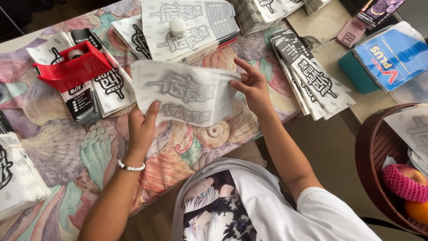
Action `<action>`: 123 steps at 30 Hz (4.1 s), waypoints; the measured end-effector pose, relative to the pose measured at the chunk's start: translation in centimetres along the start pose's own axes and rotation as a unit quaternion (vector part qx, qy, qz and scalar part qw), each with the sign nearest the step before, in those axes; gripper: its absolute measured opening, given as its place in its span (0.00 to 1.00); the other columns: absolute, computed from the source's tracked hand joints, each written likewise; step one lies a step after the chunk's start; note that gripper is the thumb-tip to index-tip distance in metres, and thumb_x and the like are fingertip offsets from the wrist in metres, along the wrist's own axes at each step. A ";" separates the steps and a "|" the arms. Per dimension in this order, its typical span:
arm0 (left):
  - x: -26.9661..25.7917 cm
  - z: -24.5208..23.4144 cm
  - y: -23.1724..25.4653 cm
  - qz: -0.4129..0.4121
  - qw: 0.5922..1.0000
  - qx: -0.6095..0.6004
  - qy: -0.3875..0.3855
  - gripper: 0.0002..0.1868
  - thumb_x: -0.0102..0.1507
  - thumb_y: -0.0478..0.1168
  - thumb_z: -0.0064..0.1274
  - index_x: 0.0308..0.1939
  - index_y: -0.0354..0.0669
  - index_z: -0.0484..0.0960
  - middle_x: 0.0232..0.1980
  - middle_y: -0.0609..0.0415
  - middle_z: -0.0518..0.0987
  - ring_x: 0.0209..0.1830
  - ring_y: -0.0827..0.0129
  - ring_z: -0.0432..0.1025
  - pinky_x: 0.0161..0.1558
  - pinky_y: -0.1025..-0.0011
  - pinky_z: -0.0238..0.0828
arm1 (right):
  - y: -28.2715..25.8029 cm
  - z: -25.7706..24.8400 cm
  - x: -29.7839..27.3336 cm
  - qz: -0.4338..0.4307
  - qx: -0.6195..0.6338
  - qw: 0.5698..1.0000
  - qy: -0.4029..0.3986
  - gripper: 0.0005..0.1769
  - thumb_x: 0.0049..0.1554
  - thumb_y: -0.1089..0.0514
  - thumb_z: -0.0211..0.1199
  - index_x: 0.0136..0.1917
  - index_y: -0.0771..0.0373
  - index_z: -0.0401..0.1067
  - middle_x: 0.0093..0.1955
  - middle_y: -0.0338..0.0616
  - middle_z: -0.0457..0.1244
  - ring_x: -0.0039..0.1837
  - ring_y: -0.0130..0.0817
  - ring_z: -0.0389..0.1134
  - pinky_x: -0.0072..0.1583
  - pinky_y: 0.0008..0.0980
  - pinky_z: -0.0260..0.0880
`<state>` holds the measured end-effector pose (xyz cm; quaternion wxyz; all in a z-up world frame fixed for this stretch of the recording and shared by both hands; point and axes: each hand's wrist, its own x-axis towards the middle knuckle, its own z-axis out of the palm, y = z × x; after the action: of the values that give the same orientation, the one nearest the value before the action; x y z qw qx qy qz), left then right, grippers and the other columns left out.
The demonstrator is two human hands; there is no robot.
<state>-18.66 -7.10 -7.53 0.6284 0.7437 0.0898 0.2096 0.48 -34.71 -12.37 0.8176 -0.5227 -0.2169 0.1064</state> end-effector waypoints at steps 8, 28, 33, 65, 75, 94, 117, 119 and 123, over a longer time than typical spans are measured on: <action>-0.2 0.5 2.6 0.018 0.999 0.031 -0.016 0.10 0.72 0.40 0.50 0.46 0.35 0.81 0.39 0.51 0.80 0.44 0.72 0.72 0.47 0.63 0.76 | -2.9 1.1 -1.5 -0.042 -0.005 0.998 -0.051 0.52 0.48 0.75 0.75 0.80 0.58 0.56 0.60 0.63 0.68 0.63 0.51 0.72 0.65 0.45 0.75; -0.2 1.0 3.7 0.014 0.998 -0.051 0.018 0.09 0.67 0.40 0.58 0.45 0.37 0.84 0.39 0.57 0.81 0.44 0.77 0.71 0.49 0.66 0.76 | -2.7 2.5 -2.5 0.002 -0.052 0.998 0.036 0.51 0.49 0.77 0.74 0.80 0.59 0.56 0.50 0.51 0.71 0.52 0.31 0.74 0.56 0.32 0.80; -0.1 0.8 2.9 0.055 0.998 -0.009 0.014 0.12 0.68 0.41 0.56 0.48 0.33 0.82 0.41 0.47 0.83 0.47 0.72 0.73 0.51 0.62 0.74 | -3.4 3.3 -3.3 0.002 -0.057 0.997 0.052 0.50 0.52 0.77 0.72 0.81 0.58 0.55 0.50 0.48 0.72 0.52 0.29 0.74 0.57 0.31 0.79; -0.6 2.0 0.3 0.104 0.993 0.018 0.047 0.11 0.69 0.38 0.55 0.45 0.29 0.83 0.40 0.43 0.84 0.49 0.67 0.73 0.51 0.57 0.73 | 0.5 1.5 -3.9 0.025 -0.081 0.990 0.109 0.14 0.49 0.72 0.76 0.49 0.66 0.78 0.42 0.47 0.71 0.45 0.28 0.73 0.51 0.29 0.77; -0.9 2.7 0.6 0.106 0.993 0.001 0.045 0.10 0.67 0.36 0.57 0.48 0.30 0.83 0.43 0.40 0.85 0.51 0.59 0.77 0.53 0.56 0.74 | -6.5 4.8 -1.9 -0.357 -0.355 0.861 0.070 0.20 0.64 0.57 0.70 0.63 0.72 0.72 0.60 0.56 0.64 0.63 0.46 0.65 0.63 0.41 0.68; -0.6 1.4 -1.7 0.062 0.996 -0.041 -0.050 0.22 0.71 0.49 0.47 0.57 0.34 0.79 0.46 0.48 0.84 0.46 0.63 0.79 0.41 0.75 0.79 | -9.2 9.3 0.3 -0.356 -0.491 0.786 -0.121 0.05 0.66 0.69 0.70 0.56 0.71 0.79 0.49 0.54 0.66 0.48 0.45 0.65 0.50 0.39 0.64; -5.5 -0.8 6.1 -0.106 0.987 -0.093 -0.080 0.36 0.60 0.58 0.57 0.60 0.33 0.69 0.51 0.43 0.78 0.51 0.59 0.76 0.46 0.67 0.81 | -15.0 11.7 3.1 -0.108 -0.513 0.770 -0.364 0.03 0.60 0.68 0.66 0.45 0.72 0.77 0.39 0.55 0.67 0.39 0.52 0.67 0.45 0.45 0.65; -4.4 -1.8 4.8 -0.044 0.996 -0.066 -0.033 0.39 0.63 0.61 0.57 0.61 0.31 0.65 0.47 0.40 0.73 0.47 0.56 0.71 0.47 0.60 0.78 | -11.7 11.1 2.8 -0.043 -0.488 0.785 -0.378 0.05 0.56 0.70 0.63 0.43 0.78 0.75 0.37 0.70 0.66 0.40 0.72 0.68 0.46 0.60 0.65; 0.6 -3.7 0.2 0.194 0.953 0.233 -0.009 0.11 0.69 0.41 0.56 0.50 0.37 0.81 0.46 0.47 0.78 0.48 0.53 0.75 0.48 0.60 0.75 | -3.8 9.3 3.3 -0.022 -0.531 0.765 -0.365 0.02 0.55 0.65 0.68 0.43 0.67 0.79 0.37 0.52 0.68 0.41 0.50 0.72 0.45 0.45 0.71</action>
<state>-19.74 -3.60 -6.75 0.3856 0.8743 -0.0158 0.2943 -1.12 -27.56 -4.80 0.2707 -0.7903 -0.5318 0.1389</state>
